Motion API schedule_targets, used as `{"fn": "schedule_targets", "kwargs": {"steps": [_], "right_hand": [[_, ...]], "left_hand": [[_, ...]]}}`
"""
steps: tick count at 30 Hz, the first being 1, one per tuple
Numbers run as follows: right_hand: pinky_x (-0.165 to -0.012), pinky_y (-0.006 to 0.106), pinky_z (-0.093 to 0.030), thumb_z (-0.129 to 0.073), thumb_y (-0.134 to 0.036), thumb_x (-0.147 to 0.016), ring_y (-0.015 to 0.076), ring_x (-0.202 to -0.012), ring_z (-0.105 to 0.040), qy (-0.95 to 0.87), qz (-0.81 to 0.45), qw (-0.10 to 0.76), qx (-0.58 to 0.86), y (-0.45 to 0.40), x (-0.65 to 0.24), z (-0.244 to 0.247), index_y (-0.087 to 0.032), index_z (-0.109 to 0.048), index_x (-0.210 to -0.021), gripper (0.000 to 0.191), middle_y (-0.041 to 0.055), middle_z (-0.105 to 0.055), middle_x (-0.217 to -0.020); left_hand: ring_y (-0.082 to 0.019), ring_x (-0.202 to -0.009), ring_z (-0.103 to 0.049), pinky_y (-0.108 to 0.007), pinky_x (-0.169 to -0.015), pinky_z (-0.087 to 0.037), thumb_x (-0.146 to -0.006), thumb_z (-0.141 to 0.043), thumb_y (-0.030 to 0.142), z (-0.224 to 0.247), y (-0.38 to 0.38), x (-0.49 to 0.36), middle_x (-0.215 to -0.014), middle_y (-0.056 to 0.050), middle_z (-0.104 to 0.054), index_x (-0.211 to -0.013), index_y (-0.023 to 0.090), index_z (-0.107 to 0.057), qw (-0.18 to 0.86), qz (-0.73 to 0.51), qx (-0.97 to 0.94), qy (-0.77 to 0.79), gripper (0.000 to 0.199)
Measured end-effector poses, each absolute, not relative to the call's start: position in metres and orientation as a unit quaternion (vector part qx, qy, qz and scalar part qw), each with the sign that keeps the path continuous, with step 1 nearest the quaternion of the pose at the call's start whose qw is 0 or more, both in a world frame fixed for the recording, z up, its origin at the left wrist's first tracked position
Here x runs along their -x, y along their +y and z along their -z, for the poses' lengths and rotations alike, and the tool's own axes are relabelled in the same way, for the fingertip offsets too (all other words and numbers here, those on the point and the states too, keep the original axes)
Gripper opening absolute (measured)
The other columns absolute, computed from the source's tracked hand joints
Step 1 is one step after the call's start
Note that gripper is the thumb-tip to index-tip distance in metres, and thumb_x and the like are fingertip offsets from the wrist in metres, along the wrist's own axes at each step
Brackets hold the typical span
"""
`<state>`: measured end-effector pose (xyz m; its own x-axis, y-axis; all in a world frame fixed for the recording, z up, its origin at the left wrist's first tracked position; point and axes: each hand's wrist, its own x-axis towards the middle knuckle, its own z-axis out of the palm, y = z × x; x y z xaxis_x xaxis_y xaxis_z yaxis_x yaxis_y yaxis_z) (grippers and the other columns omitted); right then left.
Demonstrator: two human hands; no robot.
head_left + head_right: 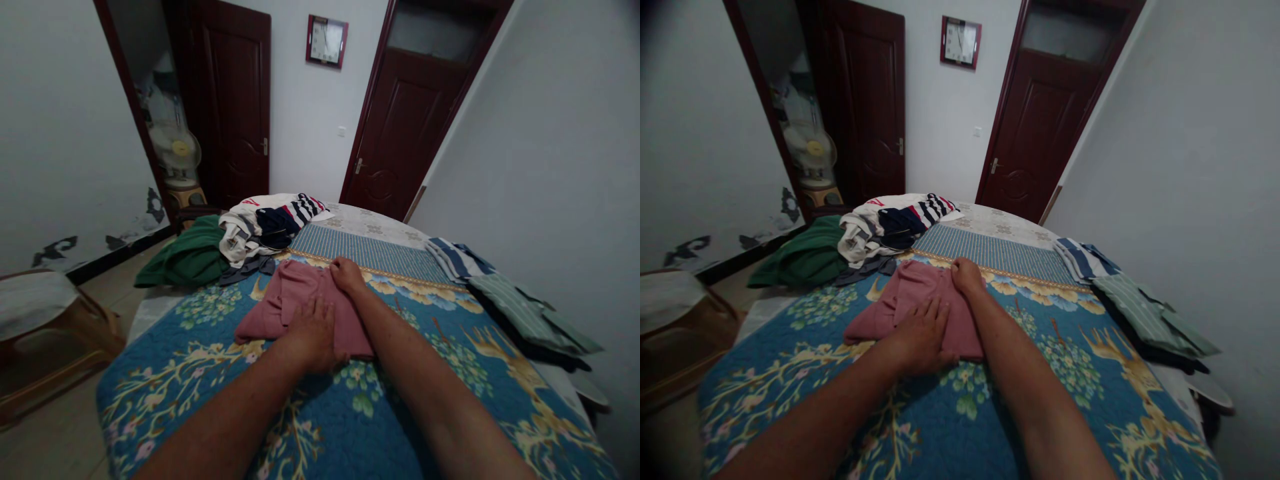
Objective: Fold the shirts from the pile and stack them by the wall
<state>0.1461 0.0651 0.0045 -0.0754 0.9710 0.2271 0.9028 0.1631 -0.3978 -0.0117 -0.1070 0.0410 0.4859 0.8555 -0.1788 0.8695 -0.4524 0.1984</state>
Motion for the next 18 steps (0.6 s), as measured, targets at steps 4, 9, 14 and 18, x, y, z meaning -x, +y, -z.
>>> {"fn": "schedule_targets", "kwargs": {"steps": [4,9,14,18], "right_hand": [[-0.103,0.028,-0.049,-0.047,-0.019,-0.105,0.0189,-0.117,-0.070,-0.718,-0.089,0.295,0.624,0.049,-0.161,-0.008,-0.018,-0.076,-0.127,0.036,0.0088,-0.079,-0.126],[-0.117,0.036,-0.044,-0.046,-0.026,-0.107,0.0235,-0.129,-0.066,-0.779,-0.061,0.297,0.548,0.001,-0.183,0.002,-0.018,-0.072,-0.138,0.041,0.0124,-0.074,-0.138],[-0.130,0.052,-0.028,-0.047,-0.044,-0.110,0.0311,-0.156,-0.043,-0.805,-0.015,0.203,0.557,-0.044,-0.183,0.012,-0.016,-0.057,-0.158,0.056,0.0173,-0.052,-0.165],[-0.131,0.059,-0.025,-0.047,-0.053,-0.110,0.0372,-0.164,-0.029,-0.775,-0.017,0.157,0.611,-0.071,-0.173,0.008,-0.012,-0.044,-0.166,0.070,0.0207,-0.038,-0.174]], "left_hand": [[-0.042,-0.157,-0.043,-0.058,-0.125,-0.040,-0.104,-0.047,0.060,-0.046,-0.096,0.022,-0.168,-0.027,-0.047,-0.155,0.011,-0.055,0.132,-0.036,-0.863,0.487,0.071],[-0.036,-0.152,-0.051,-0.048,-0.124,-0.043,-0.098,-0.063,0.042,-0.037,-0.083,0.027,-0.161,-0.021,-0.057,-0.143,0.014,-0.063,0.093,-0.081,-0.852,0.509,0.053],[-0.038,-0.148,-0.055,-0.048,-0.122,-0.045,-0.092,-0.070,0.040,-0.035,-0.081,0.030,-0.154,-0.024,-0.062,-0.133,0.011,-0.067,0.092,-0.069,-0.856,0.504,0.051],[-0.039,-0.131,-0.068,-0.049,-0.111,-0.053,-0.094,-0.064,0.034,-0.039,-0.078,0.034,-0.135,-0.023,-0.073,-0.119,0.012,-0.071,0.072,-0.065,-0.849,0.519,0.034]]}}
